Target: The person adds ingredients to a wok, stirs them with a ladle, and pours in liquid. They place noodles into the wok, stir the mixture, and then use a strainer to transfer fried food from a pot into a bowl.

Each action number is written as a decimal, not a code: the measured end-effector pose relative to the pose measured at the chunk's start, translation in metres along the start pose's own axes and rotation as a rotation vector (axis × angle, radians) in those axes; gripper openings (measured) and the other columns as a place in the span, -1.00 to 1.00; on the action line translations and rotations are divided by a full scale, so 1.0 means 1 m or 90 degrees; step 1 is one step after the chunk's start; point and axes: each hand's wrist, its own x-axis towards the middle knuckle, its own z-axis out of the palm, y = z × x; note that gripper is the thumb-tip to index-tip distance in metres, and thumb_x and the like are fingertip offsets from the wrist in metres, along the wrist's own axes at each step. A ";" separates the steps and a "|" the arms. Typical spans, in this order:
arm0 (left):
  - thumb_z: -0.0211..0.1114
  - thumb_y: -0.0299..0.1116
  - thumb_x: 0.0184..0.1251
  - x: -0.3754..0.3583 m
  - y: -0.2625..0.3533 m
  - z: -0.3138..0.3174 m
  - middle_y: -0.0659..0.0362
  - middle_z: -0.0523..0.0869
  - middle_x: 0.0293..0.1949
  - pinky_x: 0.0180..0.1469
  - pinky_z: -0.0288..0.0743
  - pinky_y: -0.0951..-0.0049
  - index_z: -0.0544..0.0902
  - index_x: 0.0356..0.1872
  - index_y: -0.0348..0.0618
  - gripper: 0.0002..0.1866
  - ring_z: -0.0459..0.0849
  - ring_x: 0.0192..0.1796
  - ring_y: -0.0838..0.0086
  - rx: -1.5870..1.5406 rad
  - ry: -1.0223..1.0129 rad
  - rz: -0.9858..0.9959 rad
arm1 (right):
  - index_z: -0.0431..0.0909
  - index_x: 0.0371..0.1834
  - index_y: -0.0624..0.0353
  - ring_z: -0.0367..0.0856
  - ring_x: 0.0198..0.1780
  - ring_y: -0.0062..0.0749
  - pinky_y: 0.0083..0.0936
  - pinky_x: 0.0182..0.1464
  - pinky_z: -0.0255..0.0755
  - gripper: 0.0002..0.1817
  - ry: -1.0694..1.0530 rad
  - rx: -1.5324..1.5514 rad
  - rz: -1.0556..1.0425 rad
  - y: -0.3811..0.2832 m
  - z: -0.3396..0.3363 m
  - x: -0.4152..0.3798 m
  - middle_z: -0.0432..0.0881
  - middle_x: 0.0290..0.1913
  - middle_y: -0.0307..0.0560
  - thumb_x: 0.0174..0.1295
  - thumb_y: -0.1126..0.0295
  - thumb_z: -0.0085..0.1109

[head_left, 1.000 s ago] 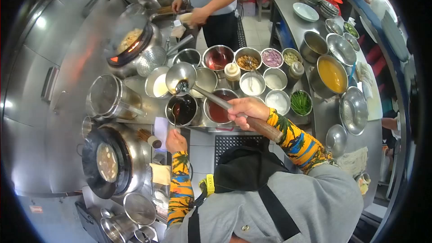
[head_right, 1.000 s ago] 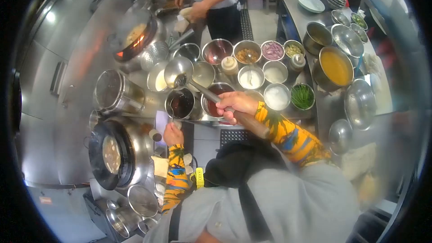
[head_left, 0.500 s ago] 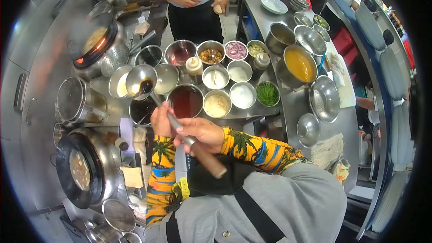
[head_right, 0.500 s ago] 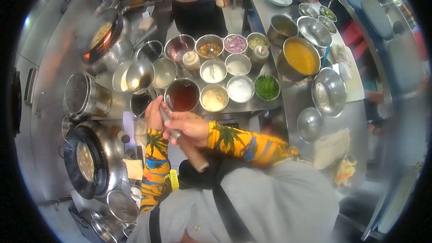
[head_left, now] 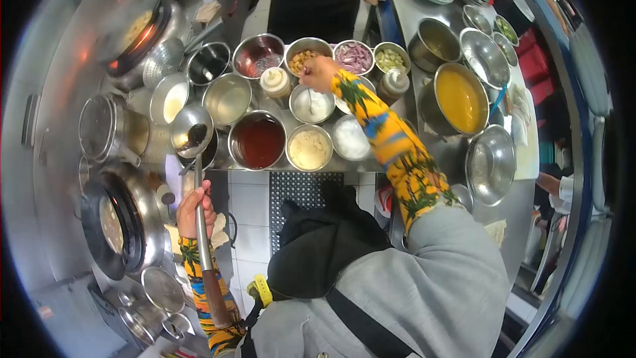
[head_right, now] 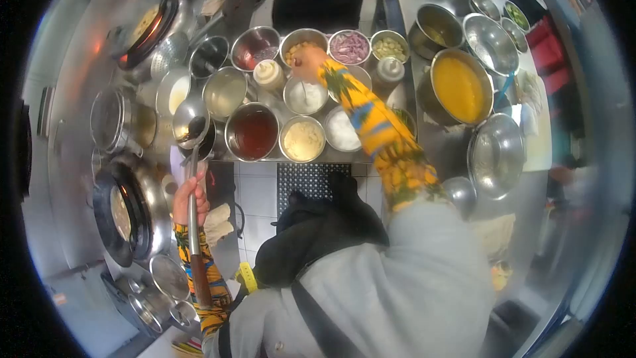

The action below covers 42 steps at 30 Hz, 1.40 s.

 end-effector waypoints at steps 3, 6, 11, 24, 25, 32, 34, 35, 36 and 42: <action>0.14 -0.33 0.40 -0.017 -0.003 0.001 0.29 0.51 -0.61 -0.72 0.13 0.67 0.53 0.03 -0.28 -0.71 0.31 -0.70 0.67 -0.004 0.019 -0.003 | 0.62 -0.42 0.21 0.67 -0.25 -0.03 -0.22 -0.20 0.52 -0.73 0.060 -0.106 -0.188 -0.001 0.011 -0.041 0.68 -0.36 0.07 0.17 0.20 0.22; 0.13 -0.33 0.41 -0.027 -0.006 -0.008 0.28 0.50 -0.61 -0.73 0.12 0.66 0.51 0.07 -0.29 -0.69 0.30 -0.71 0.66 -0.019 0.006 -0.020 | 0.62 -0.44 0.22 0.67 -0.26 -0.03 -0.19 -0.23 0.52 -0.66 0.057 -0.318 -0.192 -0.014 0.004 -0.076 0.68 -0.36 0.06 0.25 0.14 0.13; 0.11 -0.34 0.42 -0.044 -0.003 -0.001 0.27 0.48 -0.62 -0.73 0.10 0.65 0.49 0.07 -0.31 -0.68 0.27 -0.72 0.66 0.024 0.025 -0.038 | 0.52 -0.61 0.22 0.57 -0.50 -0.03 -0.19 -0.43 0.44 -0.63 0.220 -0.275 -0.266 -0.002 0.002 -0.098 0.57 -0.55 0.01 0.28 0.19 0.17; 0.09 -0.35 0.41 -0.057 0.001 0.015 0.27 0.46 -0.64 -0.75 0.08 0.65 0.47 0.08 -0.32 -0.68 0.24 -0.75 0.68 0.093 0.024 -0.036 | 0.53 -0.58 0.25 0.56 -0.44 0.08 -0.12 -0.36 0.41 -0.57 0.313 -0.008 -0.135 0.026 0.046 -0.100 0.55 -0.53 0.17 0.30 0.12 0.09; 0.09 -0.35 0.41 -0.058 0.002 0.015 0.27 0.46 -0.64 -0.75 0.08 0.65 0.47 0.08 -0.32 -0.68 0.24 -0.75 0.68 0.102 0.025 -0.037 | 0.54 -0.59 0.26 0.54 -0.50 -0.01 -0.20 -0.40 0.39 -0.59 0.335 0.025 -0.090 0.026 0.047 -0.101 0.55 -0.58 0.13 0.29 0.15 0.13; 0.09 -0.35 0.42 -0.058 0.004 0.016 0.27 0.47 -0.63 -0.76 0.07 0.65 0.48 0.07 -0.31 -0.69 0.23 -0.76 0.69 0.134 0.026 -0.039 | 0.63 -0.53 0.30 0.53 -0.60 -0.30 -0.38 -0.46 0.39 -0.60 0.471 0.226 0.098 0.028 0.031 -0.115 0.58 -0.64 0.02 0.25 0.15 0.19; 0.09 -0.35 0.42 -0.059 0.004 0.014 0.27 0.47 -0.63 -0.75 0.08 0.65 0.48 0.08 -0.31 -0.68 0.25 -0.75 0.69 0.130 0.010 -0.058 | 0.64 -0.52 0.32 0.56 -0.58 -0.39 -0.38 -0.43 0.42 -0.58 0.465 0.289 0.124 0.026 0.027 -0.120 0.62 -0.62 -0.02 0.25 0.12 0.19; 0.09 -0.35 0.42 -0.057 0.005 0.013 0.27 0.47 -0.62 -0.75 0.08 0.65 0.47 0.09 -0.31 -0.68 0.25 -0.75 0.69 0.126 0.004 -0.063 | 0.64 -0.52 0.32 0.55 -0.58 -0.40 -0.39 -0.43 0.42 -0.59 0.458 0.303 0.121 0.017 0.023 -0.120 0.62 -0.62 -0.02 0.25 0.14 0.19; 0.10 -0.34 0.42 -0.057 0.003 0.012 0.28 0.48 -0.61 -0.73 0.10 0.66 0.47 0.09 -0.32 -0.67 0.27 -0.74 0.69 0.135 -0.012 -0.049 | 0.63 -0.52 0.33 0.55 -0.59 -0.41 -0.41 -0.43 0.41 -0.59 0.443 0.319 0.124 0.002 0.019 -0.125 0.62 -0.62 -0.03 0.26 0.15 0.19; 0.12 -0.36 0.40 -0.057 0.007 0.028 0.28 0.47 -0.61 -0.72 0.08 0.65 0.46 0.07 -0.33 -0.68 0.27 -0.74 0.69 0.155 -0.031 -0.064 | 0.52 -0.60 0.25 0.49 -0.57 -0.07 -0.33 -0.50 0.31 -0.66 0.481 0.183 -0.139 -0.093 0.044 -0.107 0.52 -0.59 0.10 0.24 0.26 0.21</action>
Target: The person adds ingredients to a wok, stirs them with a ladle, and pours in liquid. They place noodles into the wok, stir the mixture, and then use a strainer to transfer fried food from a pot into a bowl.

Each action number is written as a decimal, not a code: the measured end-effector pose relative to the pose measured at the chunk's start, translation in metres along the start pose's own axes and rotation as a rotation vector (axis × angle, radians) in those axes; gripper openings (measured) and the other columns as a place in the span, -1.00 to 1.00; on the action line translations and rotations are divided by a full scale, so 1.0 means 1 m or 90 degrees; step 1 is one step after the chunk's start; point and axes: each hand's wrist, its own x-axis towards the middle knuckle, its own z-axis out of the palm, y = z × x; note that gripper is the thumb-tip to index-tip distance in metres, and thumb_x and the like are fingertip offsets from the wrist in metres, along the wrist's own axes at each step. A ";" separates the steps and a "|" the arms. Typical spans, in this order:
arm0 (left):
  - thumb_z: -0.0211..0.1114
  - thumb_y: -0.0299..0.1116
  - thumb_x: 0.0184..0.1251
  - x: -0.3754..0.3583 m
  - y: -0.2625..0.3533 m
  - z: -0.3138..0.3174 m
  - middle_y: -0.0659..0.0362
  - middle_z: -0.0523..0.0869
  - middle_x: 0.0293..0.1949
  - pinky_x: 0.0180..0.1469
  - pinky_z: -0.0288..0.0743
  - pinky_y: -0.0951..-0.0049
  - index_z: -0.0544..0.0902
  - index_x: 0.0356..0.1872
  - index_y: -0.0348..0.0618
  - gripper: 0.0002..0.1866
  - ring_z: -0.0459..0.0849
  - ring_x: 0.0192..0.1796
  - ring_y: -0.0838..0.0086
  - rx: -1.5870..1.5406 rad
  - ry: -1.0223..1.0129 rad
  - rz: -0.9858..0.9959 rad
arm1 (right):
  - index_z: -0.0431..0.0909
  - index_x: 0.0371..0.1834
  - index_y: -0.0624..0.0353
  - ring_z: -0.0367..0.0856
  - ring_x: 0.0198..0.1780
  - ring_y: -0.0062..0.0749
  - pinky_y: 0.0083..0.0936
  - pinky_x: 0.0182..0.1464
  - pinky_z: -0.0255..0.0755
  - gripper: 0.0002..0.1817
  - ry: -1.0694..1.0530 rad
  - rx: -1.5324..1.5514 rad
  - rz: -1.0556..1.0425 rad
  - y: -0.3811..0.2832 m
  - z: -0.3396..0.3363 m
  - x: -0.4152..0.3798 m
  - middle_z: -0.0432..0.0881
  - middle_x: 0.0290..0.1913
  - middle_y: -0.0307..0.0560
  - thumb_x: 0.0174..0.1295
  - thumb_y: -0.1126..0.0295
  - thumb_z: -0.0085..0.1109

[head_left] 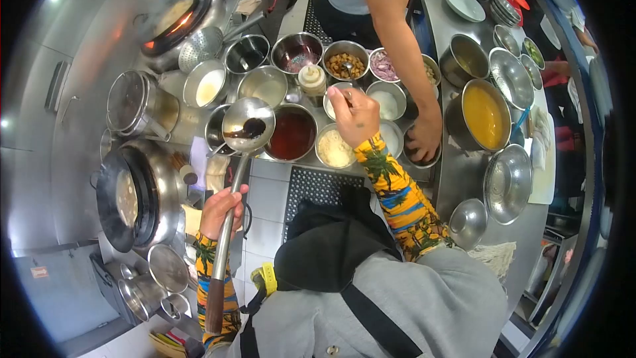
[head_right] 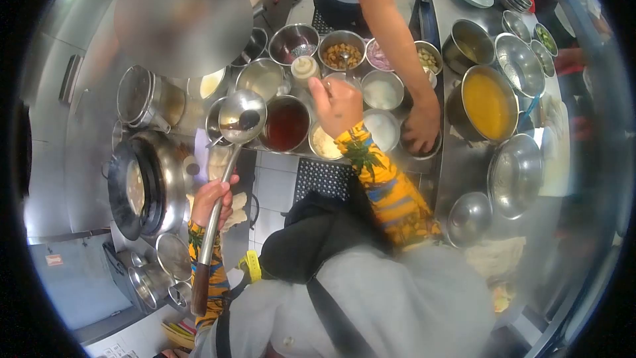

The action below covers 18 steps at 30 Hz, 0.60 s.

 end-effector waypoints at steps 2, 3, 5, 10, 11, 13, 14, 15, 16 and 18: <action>0.10 -0.37 0.40 -0.005 0.004 0.007 0.28 0.46 -0.61 -0.72 0.08 0.66 0.46 0.07 -0.35 -0.69 0.26 -0.74 0.70 0.039 0.028 -0.019 | 0.49 -0.62 0.26 0.49 -0.57 -0.03 -0.28 -0.50 0.31 -0.66 -0.007 -0.029 -0.026 -0.013 -0.018 -0.002 0.50 -0.61 0.09 0.23 0.28 0.21; 0.09 -0.38 0.40 -0.004 0.004 0.006 0.28 0.46 -0.61 -0.72 0.09 0.66 0.46 0.07 -0.35 -0.69 0.26 -0.74 0.70 0.033 0.016 -0.015 | 0.48 -0.63 0.26 0.48 -0.57 -0.02 -0.26 -0.50 0.31 -0.66 -0.008 -0.050 -0.041 -0.012 -0.030 -0.002 0.49 -0.62 0.08 0.23 0.29 0.21; 0.08 -0.38 0.40 -0.004 0.000 0.000 0.28 0.47 -0.60 -0.73 0.09 0.66 0.46 0.07 -0.36 -0.69 0.26 -0.74 0.70 0.011 -0.004 -0.016 | 0.50 -0.62 0.25 0.48 -0.59 -0.02 -0.24 -0.51 0.30 -0.67 -0.080 -0.162 -0.040 0.016 -0.047 -0.018 0.49 -0.63 0.10 0.22 0.29 0.22; 0.10 -0.37 0.39 -0.010 0.004 -0.002 0.29 0.46 -0.62 -0.72 0.13 0.66 0.46 0.12 -0.34 -0.65 0.29 -0.73 0.70 0.045 -0.011 -0.030 | 0.51 -0.61 0.27 0.45 -0.62 -0.02 -0.27 -0.55 0.26 -0.66 -0.113 -0.190 0.001 0.062 -0.045 -0.060 0.48 -0.64 0.13 0.24 0.28 0.22; 0.11 -0.36 0.39 -0.012 0.005 -0.002 0.29 0.46 -0.62 -0.72 0.14 0.66 0.46 0.12 -0.33 -0.65 0.29 -0.73 0.70 0.061 -0.005 -0.035 | 0.51 -0.61 0.28 0.45 -0.62 0.01 -0.26 -0.55 0.26 -0.66 -0.112 -0.188 0.017 0.062 -0.044 -0.065 0.48 -0.64 0.14 0.24 0.28 0.21; 0.11 -0.35 0.38 -0.015 0.005 -0.002 0.29 0.46 -0.63 -0.72 0.14 0.65 0.47 0.12 -0.34 -0.63 0.27 -0.74 0.69 0.086 0.000 -0.037 | 0.46 -0.62 0.24 0.51 -0.50 0.14 -0.10 -0.43 0.35 -0.65 -0.136 -0.184 0.067 0.059 -0.042 -0.070 0.51 -0.58 0.19 0.25 0.25 0.16; 0.12 -0.33 0.38 -0.016 0.004 -0.003 0.29 0.46 -0.63 -0.73 0.13 0.65 0.47 0.11 -0.35 -0.63 0.26 -0.74 0.68 0.095 -0.002 -0.033 | 0.46 -0.61 0.24 0.51 -0.50 0.14 -0.10 -0.43 0.35 -0.65 -0.131 -0.178 0.071 0.062 -0.040 -0.072 0.51 -0.58 0.19 0.25 0.25 0.16; 0.12 -0.32 0.37 -0.015 0.005 -0.003 0.29 0.46 -0.63 -0.73 0.13 0.65 0.46 0.11 -0.36 -0.62 0.25 -0.75 0.68 0.104 -0.004 -0.028 | 0.46 -0.61 0.24 0.51 -0.49 0.15 -0.11 -0.43 0.35 -0.65 -0.126 -0.173 0.073 0.064 -0.039 -0.072 0.51 -0.58 0.19 0.25 0.25 0.15; 0.12 -0.32 0.38 -0.016 0.005 -0.004 0.29 0.46 -0.64 -0.73 0.13 0.65 0.47 0.11 -0.36 -0.62 0.25 -0.75 0.68 0.108 -0.005 -0.030 | 0.48 -0.60 0.25 0.53 -0.48 0.15 -0.12 -0.43 0.36 -0.66 -0.125 -0.165 0.087 0.064 -0.040 -0.073 0.52 -0.56 0.19 0.25 0.25 0.14; 0.11 -0.32 0.38 -0.017 0.006 -0.005 0.29 0.45 -0.64 -0.73 0.14 0.64 0.47 0.10 -0.36 -0.63 0.25 -0.75 0.68 0.116 -0.006 -0.031 | 0.50 -0.60 0.27 0.53 -0.49 0.14 -0.15 -0.43 0.37 -0.66 -0.119 -0.152 0.122 0.064 -0.040 -0.077 0.53 -0.57 0.20 0.25 0.25 0.14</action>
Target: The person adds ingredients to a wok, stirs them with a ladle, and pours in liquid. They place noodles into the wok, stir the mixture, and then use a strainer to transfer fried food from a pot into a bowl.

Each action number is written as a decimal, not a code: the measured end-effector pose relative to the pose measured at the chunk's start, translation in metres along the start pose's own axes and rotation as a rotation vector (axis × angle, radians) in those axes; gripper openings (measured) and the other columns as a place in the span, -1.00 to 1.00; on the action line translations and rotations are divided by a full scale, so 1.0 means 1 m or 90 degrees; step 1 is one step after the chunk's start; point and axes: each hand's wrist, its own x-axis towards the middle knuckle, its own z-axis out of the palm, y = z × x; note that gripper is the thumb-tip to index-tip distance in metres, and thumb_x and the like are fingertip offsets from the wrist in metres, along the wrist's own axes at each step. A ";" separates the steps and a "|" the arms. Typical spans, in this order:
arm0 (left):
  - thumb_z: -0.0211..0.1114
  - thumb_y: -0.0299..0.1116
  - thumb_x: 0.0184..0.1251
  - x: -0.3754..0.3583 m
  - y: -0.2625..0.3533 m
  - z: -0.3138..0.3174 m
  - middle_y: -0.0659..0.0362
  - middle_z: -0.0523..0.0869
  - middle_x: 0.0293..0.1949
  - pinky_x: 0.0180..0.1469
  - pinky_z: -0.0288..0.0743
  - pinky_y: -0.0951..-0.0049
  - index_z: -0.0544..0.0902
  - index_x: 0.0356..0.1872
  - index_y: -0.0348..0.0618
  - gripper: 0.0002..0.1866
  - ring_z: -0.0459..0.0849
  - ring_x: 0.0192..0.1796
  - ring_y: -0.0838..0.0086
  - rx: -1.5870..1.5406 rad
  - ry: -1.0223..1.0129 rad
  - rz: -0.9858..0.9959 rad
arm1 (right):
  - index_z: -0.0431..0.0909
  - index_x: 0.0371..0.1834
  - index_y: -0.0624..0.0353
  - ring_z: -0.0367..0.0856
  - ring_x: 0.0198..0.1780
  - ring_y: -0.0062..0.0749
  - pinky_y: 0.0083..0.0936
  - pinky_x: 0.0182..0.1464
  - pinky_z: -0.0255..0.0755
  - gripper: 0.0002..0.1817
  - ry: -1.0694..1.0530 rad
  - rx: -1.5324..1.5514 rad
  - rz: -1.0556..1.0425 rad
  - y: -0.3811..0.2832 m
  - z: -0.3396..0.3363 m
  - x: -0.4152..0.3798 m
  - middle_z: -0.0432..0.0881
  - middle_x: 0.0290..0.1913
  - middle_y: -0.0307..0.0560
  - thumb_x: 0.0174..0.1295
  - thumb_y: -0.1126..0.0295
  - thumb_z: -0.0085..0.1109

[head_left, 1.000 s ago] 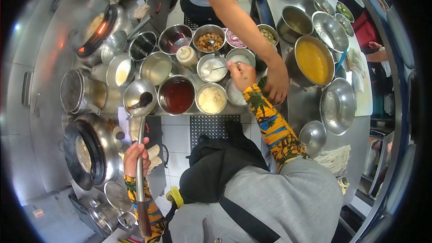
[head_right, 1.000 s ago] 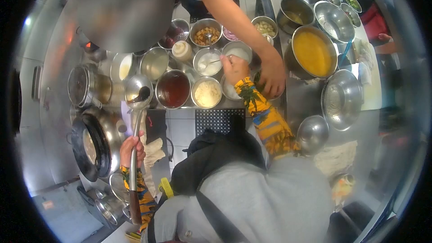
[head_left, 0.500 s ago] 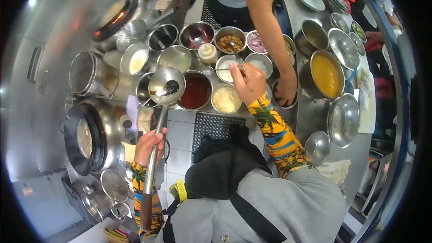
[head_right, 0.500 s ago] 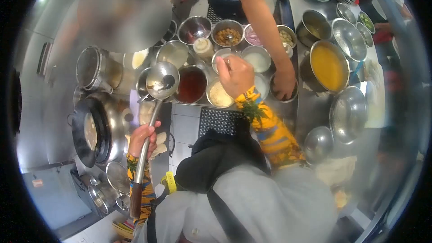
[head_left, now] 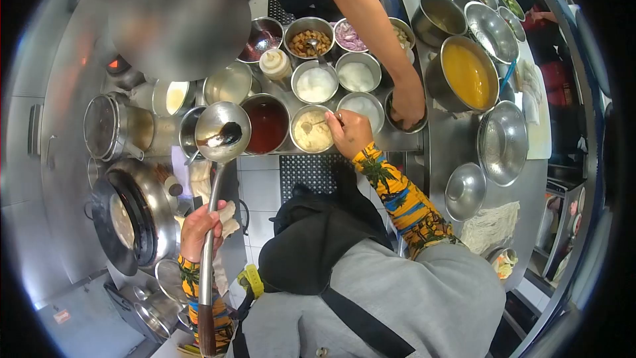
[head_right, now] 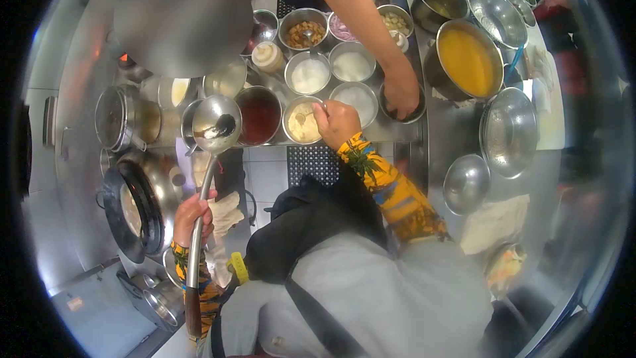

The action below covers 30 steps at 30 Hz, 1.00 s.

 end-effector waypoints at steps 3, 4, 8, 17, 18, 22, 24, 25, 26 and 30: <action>0.12 -0.36 0.37 -0.001 0.000 -0.004 0.30 0.47 -0.64 -0.71 0.17 0.66 0.50 0.09 -0.30 -0.66 0.29 -0.74 0.69 -0.010 0.000 -0.002 | 0.52 -0.58 0.30 0.53 -0.53 0.09 -0.21 -0.46 0.36 -0.65 0.005 0.050 0.080 0.001 0.002 -0.006 0.53 -0.59 0.19 0.25 0.24 0.15; 0.11 -0.35 0.38 -0.001 -0.001 -0.005 0.30 0.46 -0.64 -0.72 0.15 0.67 0.50 0.08 -0.31 -0.66 0.28 -0.74 0.69 -0.004 0.002 0.002 | 0.53 -0.58 0.31 0.53 -0.55 0.07 -0.23 -0.47 0.35 -0.64 0.007 0.069 0.113 0.001 0.002 -0.009 0.53 -0.61 0.19 0.25 0.24 0.15; 0.12 -0.33 0.38 0.003 -0.005 -0.014 0.30 0.46 -0.64 -0.73 0.14 0.66 0.51 0.09 -0.28 -0.67 0.27 -0.75 0.69 -0.007 -0.011 0.003 | 0.56 -0.56 0.31 0.52 -0.61 -0.09 -0.30 -0.50 0.34 -0.62 0.038 0.118 0.176 0.011 0.009 -0.020 0.54 -0.63 0.17 0.26 0.19 0.17; 0.13 -0.33 0.37 0.002 -0.005 -0.018 0.30 0.47 -0.64 -0.73 0.16 0.65 0.52 0.09 -0.24 -0.67 0.28 -0.76 0.69 -0.002 -0.019 -0.004 | 0.64 -0.53 0.33 0.53 -0.57 -0.51 -0.51 -0.45 0.38 -0.60 0.093 0.285 0.395 0.033 0.001 -0.027 0.61 -0.64 -0.14 0.22 0.16 0.18; 0.13 -0.33 0.37 0.002 -0.005 -0.018 0.30 0.48 -0.64 -0.73 0.16 0.65 0.52 0.09 -0.24 -0.67 0.29 -0.75 0.69 0.001 -0.017 -0.004 | 0.64 -0.53 0.33 0.52 -0.57 -0.52 -0.53 -0.45 0.37 -0.61 0.094 0.282 0.395 0.035 -0.001 -0.026 0.61 -0.64 -0.14 0.21 0.16 0.19; 0.14 -0.34 0.38 0.003 -0.007 -0.020 0.29 0.48 -0.63 -0.72 0.17 0.65 0.51 0.10 -0.26 -0.67 0.30 -0.74 0.69 -0.014 -0.008 -0.005 | 0.64 -0.51 0.33 0.48 -0.56 -0.57 -0.56 -0.45 0.34 -0.63 0.101 0.283 0.359 0.017 -0.014 -0.021 0.59 -0.63 -0.18 0.23 0.18 0.20; 0.14 -0.34 0.38 0.003 -0.006 -0.020 0.30 0.49 -0.62 -0.72 0.18 0.65 0.50 0.10 -0.26 -0.67 0.32 -0.74 0.69 0.007 -0.018 -0.013 | 0.64 -0.50 0.33 0.45 -0.56 -0.60 -0.56 -0.46 0.32 -0.64 0.097 0.325 0.324 -0.004 -0.017 -0.016 0.57 -0.63 -0.21 0.25 0.20 0.19; 0.14 -0.35 0.38 0.003 -0.004 -0.019 0.30 0.49 -0.61 -0.72 0.18 0.66 0.50 0.10 -0.26 -0.67 0.32 -0.73 0.69 0.017 -0.022 -0.016 | 0.64 -0.49 0.33 0.44 -0.57 -0.61 -0.56 -0.46 0.32 -0.64 0.094 0.349 0.305 -0.017 -0.018 -0.011 0.57 -0.63 -0.23 0.26 0.21 0.19; 0.14 -0.34 0.39 0.003 -0.004 -0.016 0.30 0.50 -0.60 -0.71 0.19 0.66 0.50 0.11 -0.26 -0.67 0.33 -0.73 0.69 0.035 -0.016 -0.008 | 0.63 -0.49 0.31 0.42 -0.56 -0.64 -0.57 -0.48 0.29 -0.66 0.085 0.366 0.256 -0.032 -0.016 -0.006 0.55 -0.63 -0.26 0.29 0.22 0.19; 0.13 -0.34 0.39 0.005 -0.006 -0.013 0.32 0.49 -0.60 -0.69 0.18 0.68 0.49 0.10 -0.26 -0.67 0.34 -0.70 0.71 0.019 -0.045 -0.020 | 0.59 -0.52 0.26 0.47 -0.59 -0.42 -0.48 -0.50 0.30 -0.73 0.023 0.240 0.021 -0.094 -0.007 0.012 0.55 -0.62 -0.07 0.25 0.29 0.24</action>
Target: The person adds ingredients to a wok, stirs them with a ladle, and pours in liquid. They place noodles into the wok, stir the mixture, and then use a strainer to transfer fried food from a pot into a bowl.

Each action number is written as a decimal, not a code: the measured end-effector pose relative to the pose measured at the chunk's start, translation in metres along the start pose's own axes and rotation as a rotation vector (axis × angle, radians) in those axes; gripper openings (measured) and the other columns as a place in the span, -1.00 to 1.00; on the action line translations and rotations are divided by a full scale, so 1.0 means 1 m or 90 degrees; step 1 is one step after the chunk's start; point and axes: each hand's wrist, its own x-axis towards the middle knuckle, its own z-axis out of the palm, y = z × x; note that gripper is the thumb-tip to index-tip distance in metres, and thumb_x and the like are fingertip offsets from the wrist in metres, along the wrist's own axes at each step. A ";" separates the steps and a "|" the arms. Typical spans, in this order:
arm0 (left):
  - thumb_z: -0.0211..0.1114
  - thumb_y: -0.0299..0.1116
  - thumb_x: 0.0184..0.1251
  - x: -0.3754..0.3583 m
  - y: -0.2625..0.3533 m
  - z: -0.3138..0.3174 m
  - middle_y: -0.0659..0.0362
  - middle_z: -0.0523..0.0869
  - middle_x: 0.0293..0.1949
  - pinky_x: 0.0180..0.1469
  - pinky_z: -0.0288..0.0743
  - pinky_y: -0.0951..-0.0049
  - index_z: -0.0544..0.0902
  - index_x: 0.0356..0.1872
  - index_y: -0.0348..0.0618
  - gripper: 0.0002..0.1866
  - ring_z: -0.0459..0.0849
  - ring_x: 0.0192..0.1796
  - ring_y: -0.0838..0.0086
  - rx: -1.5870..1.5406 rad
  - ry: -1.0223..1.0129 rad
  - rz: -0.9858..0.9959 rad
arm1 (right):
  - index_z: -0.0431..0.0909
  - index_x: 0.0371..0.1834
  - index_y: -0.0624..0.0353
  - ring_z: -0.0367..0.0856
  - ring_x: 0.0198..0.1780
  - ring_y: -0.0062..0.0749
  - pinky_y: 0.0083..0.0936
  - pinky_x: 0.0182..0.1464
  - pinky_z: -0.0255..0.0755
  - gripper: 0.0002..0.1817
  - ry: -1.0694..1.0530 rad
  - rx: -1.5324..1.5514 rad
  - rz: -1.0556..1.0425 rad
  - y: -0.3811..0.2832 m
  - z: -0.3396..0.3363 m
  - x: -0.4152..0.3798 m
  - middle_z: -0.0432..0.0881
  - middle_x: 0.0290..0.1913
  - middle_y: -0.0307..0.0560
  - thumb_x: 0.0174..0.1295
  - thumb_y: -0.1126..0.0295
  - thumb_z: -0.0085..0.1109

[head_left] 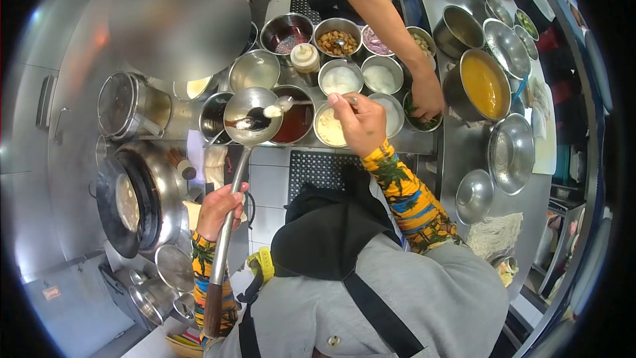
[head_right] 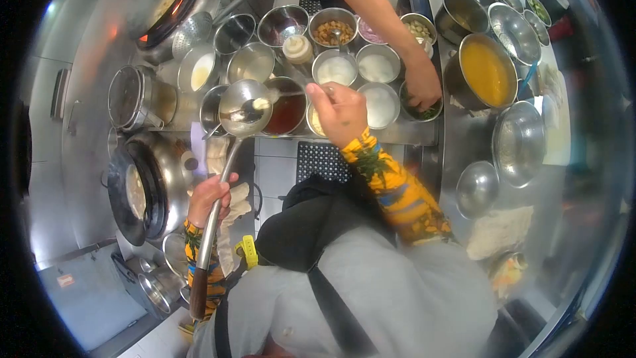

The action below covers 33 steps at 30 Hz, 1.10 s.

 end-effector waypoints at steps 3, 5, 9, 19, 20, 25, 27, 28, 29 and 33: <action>0.13 -0.34 0.39 0.004 0.004 0.003 0.31 0.49 -0.59 -0.69 0.17 0.68 0.49 0.10 -0.26 -0.67 0.33 -0.70 0.71 0.001 -0.007 0.000 | 0.60 -0.50 0.24 0.52 -0.57 -0.16 -0.35 -0.49 0.35 -0.80 0.207 -0.202 -0.209 -0.004 -0.021 0.011 0.56 -0.57 0.03 0.21 0.36 0.26; 0.13 -0.33 0.39 0.002 0.002 0.004 0.31 0.49 -0.59 -0.69 0.16 0.67 0.49 0.09 -0.26 -0.67 0.33 -0.70 0.71 -0.021 -0.025 -0.005 | 0.61 -0.48 0.21 0.55 -0.53 -0.05 -0.27 -0.48 0.38 -0.84 0.253 -0.274 -0.204 0.010 -0.048 0.017 0.57 -0.54 0.05 0.20 0.38 0.26; 0.13 -0.34 0.38 -0.001 0.004 0.005 0.30 0.49 -0.61 -0.69 0.19 0.66 0.50 0.10 -0.29 -0.66 0.34 -0.71 0.69 -0.022 -0.003 0.004 | 0.62 -0.48 0.18 0.56 -0.49 -0.04 -0.22 -0.44 0.40 -0.78 0.301 -0.382 -0.217 0.097 -0.066 0.031 0.59 -0.52 0.05 0.25 0.29 0.20; 0.15 -0.33 0.36 -0.005 0.003 0.000 0.29 0.48 -0.65 -0.72 0.14 0.67 0.51 0.09 -0.30 -0.64 0.28 -0.75 0.70 -0.027 0.008 0.040 | 0.58 -0.50 0.15 0.58 -0.42 -0.01 -0.20 -0.37 0.44 -0.73 0.264 -0.419 -0.100 0.147 -0.046 0.033 0.58 -0.50 0.01 0.30 0.24 0.11; 0.15 -0.33 0.36 -0.005 0.002 -0.001 0.29 0.48 -0.66 -0.72 0.14 0.67 0.51 0.09 -0.30 -0.65 0.27 -0.75 0.70 -0.027 0.010 0.043 | 0.61 -0.48 0.17 0.58 -0.44 -0.03 -0.24 -0.39 0.44 -0.74 0.275 -0.388 -0.104 0.152 -0.047 0.033 0.60 -0.50 0.03 0.28 0.25 0.14; 0.15 -0.34 0.37 -0.003 -0.002 -0.006 0.29 0.48 -0.66 -0.74 0.11 0.66 0.52 0.08 -0.30 -0.67 0.26 -0.77 0.70 -0.033 0.009 0.047 | 0.65 -0.49 0.24 0.57 -0.54 -0.30 -0.39 -0.44 0.39 -0.70 0.380 -0.165 0.124 0.168 -0.064 0.029 0.61 -0.58 -0.09 0.22 0.21 0.21; 0.15 -0.34 0.37 -0.002 -0.002 -0.006 0.29 0.48 -0.66 -0.74 0.10 0.65 0.52 0.07 -0.30 -0.67 0.25 -0.77 0.70 -0.036 0.022 0.040 | 0.65 -0.50 0.26 0.53 -0.57 -0.44 -0.46 -0.48 0.35 -0.68 0.386 -0.018 0.239 0.159 -0.078 0.027 0.59 -0.61 -0.18 0.20 0.19 0.25; 0.14 -0.34 0.38 -0.001 -0.002 -0.006 0.29 0.48 -0.66 -0.74 0.10 0.65 0.52 0.08 -0.30 -0.67 0.25 -0.77 0.70 -0.036 0.020 0.039 | 0.63 -0.49 0.26 0.43 -0.63 -0.61 -0.60 -0.57 0.24 -0.69 0.403 0.085 0.294 0.154 -0.082 0.026 0.55 -0.62 -0.27 0.20 0.20 0.27; 0.14 -0.35 0.38 0.000 -0.002 -0.007 0.29 0.48 -0.65 -0.74 0.10 0.65 0.51 0.08 -0.30 -0.67 0.25 -0.77 0.69 -0.036 0.020 0.038 | 0.63 -0.48 0.24 0.39 -0.64 -0.65 -0.63 -0.59 0.20 -0.70 0.404 0.136 0.303 0.149 -0.089 0.025 0.54 -0.62 -0.27 0.20 0.20 0.27; 0.12 -0.35 0.39 0.003 0.000 -0.006 0.29 0.48 -0.64 -0.74 0.11 0.65 0.49 0.10 -0.30 -0.66 0.26 -0.77 0.69 -0.028 0.018 0.019 | 0.60 -0.44 0.19 0.27 -0.67 -0.76 -0.72 -0.66 0.04 -0.74 0.382 0.234 0.303 0.097 -0.105 0.016 0.51 -0.61 -0.31 0.24 0.21 0.25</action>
